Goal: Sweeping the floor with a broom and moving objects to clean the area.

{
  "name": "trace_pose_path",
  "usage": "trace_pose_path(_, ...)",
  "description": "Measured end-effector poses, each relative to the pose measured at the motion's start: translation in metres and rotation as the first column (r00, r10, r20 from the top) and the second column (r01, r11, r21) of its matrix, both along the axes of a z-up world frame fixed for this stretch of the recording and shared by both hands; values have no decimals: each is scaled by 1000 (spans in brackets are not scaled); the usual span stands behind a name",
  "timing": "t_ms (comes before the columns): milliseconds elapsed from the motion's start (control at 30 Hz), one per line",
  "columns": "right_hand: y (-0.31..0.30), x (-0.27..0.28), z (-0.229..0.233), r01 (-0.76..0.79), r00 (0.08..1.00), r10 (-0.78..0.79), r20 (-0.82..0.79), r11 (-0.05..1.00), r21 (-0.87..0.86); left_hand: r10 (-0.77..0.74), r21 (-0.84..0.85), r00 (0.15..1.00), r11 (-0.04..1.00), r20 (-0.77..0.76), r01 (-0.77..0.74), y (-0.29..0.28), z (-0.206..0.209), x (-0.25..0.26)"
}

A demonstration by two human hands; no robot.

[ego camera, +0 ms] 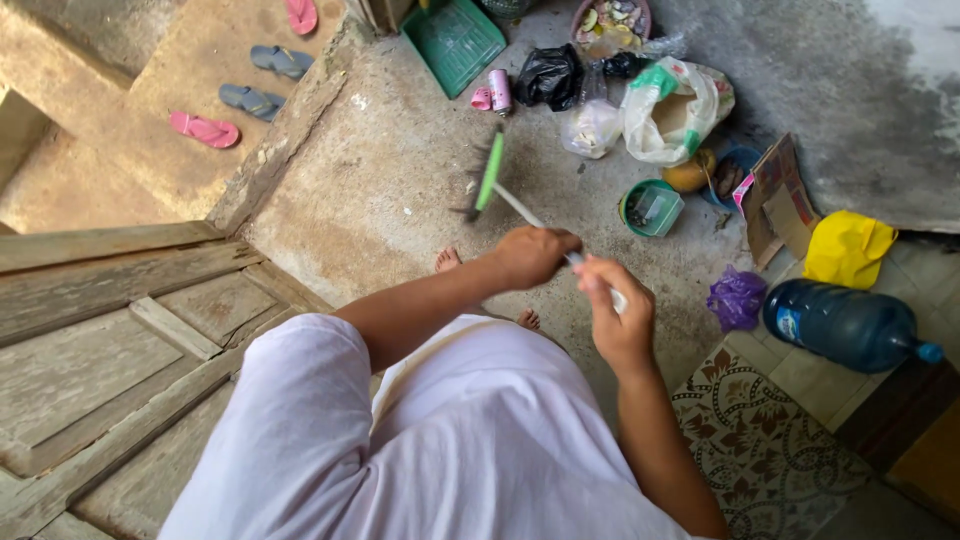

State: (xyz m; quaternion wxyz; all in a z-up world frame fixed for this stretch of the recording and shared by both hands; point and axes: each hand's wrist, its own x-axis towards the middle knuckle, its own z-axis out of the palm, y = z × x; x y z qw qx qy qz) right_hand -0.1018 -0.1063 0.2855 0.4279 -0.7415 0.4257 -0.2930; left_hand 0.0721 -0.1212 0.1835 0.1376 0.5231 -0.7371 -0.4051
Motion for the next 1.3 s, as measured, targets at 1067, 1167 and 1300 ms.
trace_pose_path(1067, -22, 140, -58, -209, 972, 229, -62, 950, 231, 265, 18, 949, 962, 168, -272, 15, -67, 133)
trace_pose_path(1167, -6, 122, -6, -272, 957, 278, -85, 959, 78, 172, 45, 983, 984, 63, -175, 28, -9, 116)
trace_pose_path(1300, -1, 115, 6, -334, 927, 322, -190, 942, -33, 118, -219, 989, 966, -86, -135, 36, -49, 76)
